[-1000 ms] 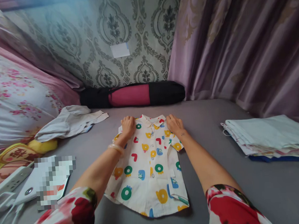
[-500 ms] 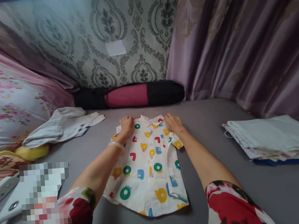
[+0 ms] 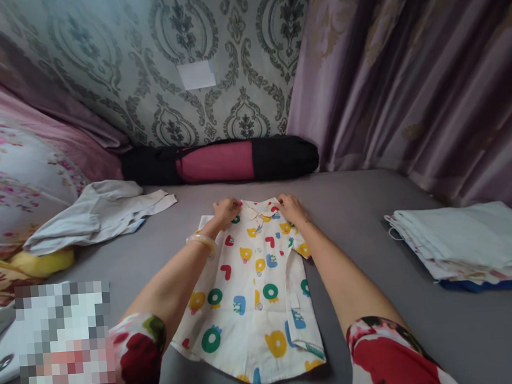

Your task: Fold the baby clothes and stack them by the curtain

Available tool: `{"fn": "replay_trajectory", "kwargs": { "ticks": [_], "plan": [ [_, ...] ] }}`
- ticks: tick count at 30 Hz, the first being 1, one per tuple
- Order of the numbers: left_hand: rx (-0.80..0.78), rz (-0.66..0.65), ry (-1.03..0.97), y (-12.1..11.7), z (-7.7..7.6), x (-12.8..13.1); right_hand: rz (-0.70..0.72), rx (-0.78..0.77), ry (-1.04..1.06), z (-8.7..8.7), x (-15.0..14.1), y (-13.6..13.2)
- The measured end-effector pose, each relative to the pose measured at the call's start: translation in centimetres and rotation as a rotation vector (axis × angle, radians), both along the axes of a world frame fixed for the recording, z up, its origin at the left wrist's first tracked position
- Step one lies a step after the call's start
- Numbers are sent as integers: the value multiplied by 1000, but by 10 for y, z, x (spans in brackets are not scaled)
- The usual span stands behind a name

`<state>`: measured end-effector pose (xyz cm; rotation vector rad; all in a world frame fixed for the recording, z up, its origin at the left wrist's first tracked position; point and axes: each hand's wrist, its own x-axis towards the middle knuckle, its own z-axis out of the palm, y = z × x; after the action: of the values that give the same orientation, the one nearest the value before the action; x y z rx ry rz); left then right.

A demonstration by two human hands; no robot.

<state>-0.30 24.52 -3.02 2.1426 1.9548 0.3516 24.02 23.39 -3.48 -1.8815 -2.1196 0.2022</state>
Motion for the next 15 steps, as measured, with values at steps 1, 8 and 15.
{"fn": "replay_trajectory", "kwargs": {
  "ticks": [1, 8, 15],
  "plan": [
    [29, -2, -8, -1, -2, 1, 3, 24, -7, -2, -1, -2],
    [-22, 50, -9, -8, -1, -18, -128, -142, 201, 3, 20, -7],
    [-175, -71, -76, -26, 17, -68, -248, -352, 475, 16, 66, -41]
  ]
}}
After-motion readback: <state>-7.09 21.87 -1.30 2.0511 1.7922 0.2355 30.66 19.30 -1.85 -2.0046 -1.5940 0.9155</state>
